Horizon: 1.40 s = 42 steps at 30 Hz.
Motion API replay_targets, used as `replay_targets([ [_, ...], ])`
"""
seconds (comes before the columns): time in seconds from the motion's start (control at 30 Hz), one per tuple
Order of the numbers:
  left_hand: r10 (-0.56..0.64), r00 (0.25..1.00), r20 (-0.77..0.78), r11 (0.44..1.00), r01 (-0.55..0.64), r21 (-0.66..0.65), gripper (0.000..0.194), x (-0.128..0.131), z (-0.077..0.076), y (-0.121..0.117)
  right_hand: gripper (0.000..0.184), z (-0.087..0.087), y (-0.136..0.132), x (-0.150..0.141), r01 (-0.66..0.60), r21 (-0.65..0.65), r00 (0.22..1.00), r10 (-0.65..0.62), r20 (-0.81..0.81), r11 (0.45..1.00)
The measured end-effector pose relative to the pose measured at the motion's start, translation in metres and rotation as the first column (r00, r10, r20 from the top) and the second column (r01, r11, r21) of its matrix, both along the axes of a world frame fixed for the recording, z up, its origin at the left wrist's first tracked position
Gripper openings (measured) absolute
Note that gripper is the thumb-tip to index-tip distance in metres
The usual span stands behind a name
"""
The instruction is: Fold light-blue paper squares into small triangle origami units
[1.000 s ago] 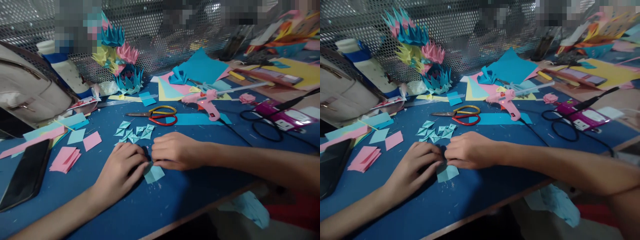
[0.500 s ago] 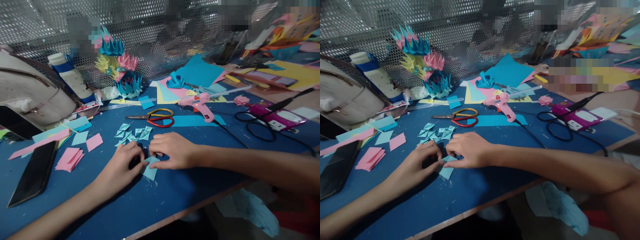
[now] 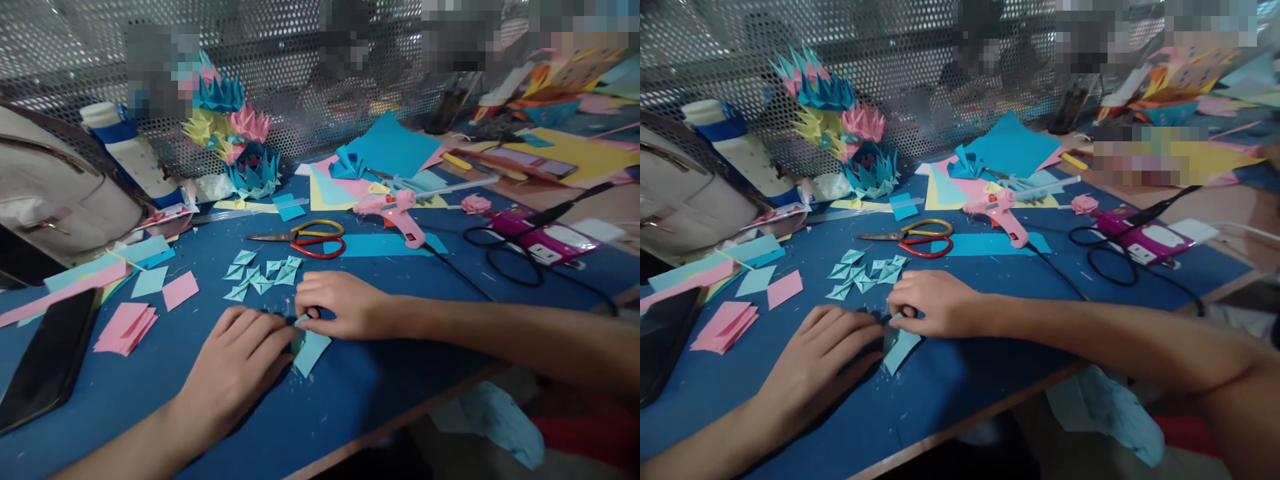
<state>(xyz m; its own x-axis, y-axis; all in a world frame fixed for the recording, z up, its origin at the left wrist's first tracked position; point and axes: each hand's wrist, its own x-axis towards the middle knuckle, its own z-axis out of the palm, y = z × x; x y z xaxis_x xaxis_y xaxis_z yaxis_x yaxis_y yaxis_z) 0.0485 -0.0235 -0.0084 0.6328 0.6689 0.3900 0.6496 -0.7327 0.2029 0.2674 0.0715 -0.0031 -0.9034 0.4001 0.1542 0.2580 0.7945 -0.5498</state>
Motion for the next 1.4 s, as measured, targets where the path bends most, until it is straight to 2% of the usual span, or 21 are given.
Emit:
replay_targets([
  [0.13,-0.09,0.995,-0.044,0.99,0.094,0.104,0.028,-0.005,-0.004,-0.002,0.019,-0.005,0.0,0.001,0.068,0.04,0.997,-0.066,-0.038,0.997],
  [0.27,-0.104,0.992,-0.075,0.986,0.112,0.126,0.036,-0.007,-0.005,-0.004,0.015,-0.006,0.002,0.005,0.073,0.065,0.99,-0.065,-0.122,0.995],
  [0.37,-0.102,0.992,-0.071,0.988,0.11,0.11,0.038,-0.008,-0.004,-0.004,0.011,-0.003,0.005,0.008,-0.041,0.154,0.985,0.066,-0.161,0.987],
  [0.47,-0.105,0.992,-0.067,0.989,0.111,0.1,0.041,-0.008,-0.003,-0.004,0.016,0.001,0.011,0.01,-0.188,0.245,0.965,0.225,-0.131,0.951],
  [0.67,-0.108,0.992,-0.066,0.988,0.114,0.102,0.044,-0.008,-0.002,-0.002,0.018,0.001,0.021,0.01,-0.303,0.279,0.935,0.34,-0.098,0.911],
  [1.17,-0.104,0.992,-0.078,0.985,0.114,0.131,0.039,-0.008,-0.003,-0.003,0.017,0.0,0.019,0.008,-0.314,0.35,0.929,0.361,-0.077,0.883],
  [1.4,-0.125,0.986,-0.106,0.985,0.137,0.109,0.039,-0.009,-0.003,-0.003,0.021,0.005,0.019,0.006,-0.333,0.393,0.934,0.356,0.017,0.857],
])
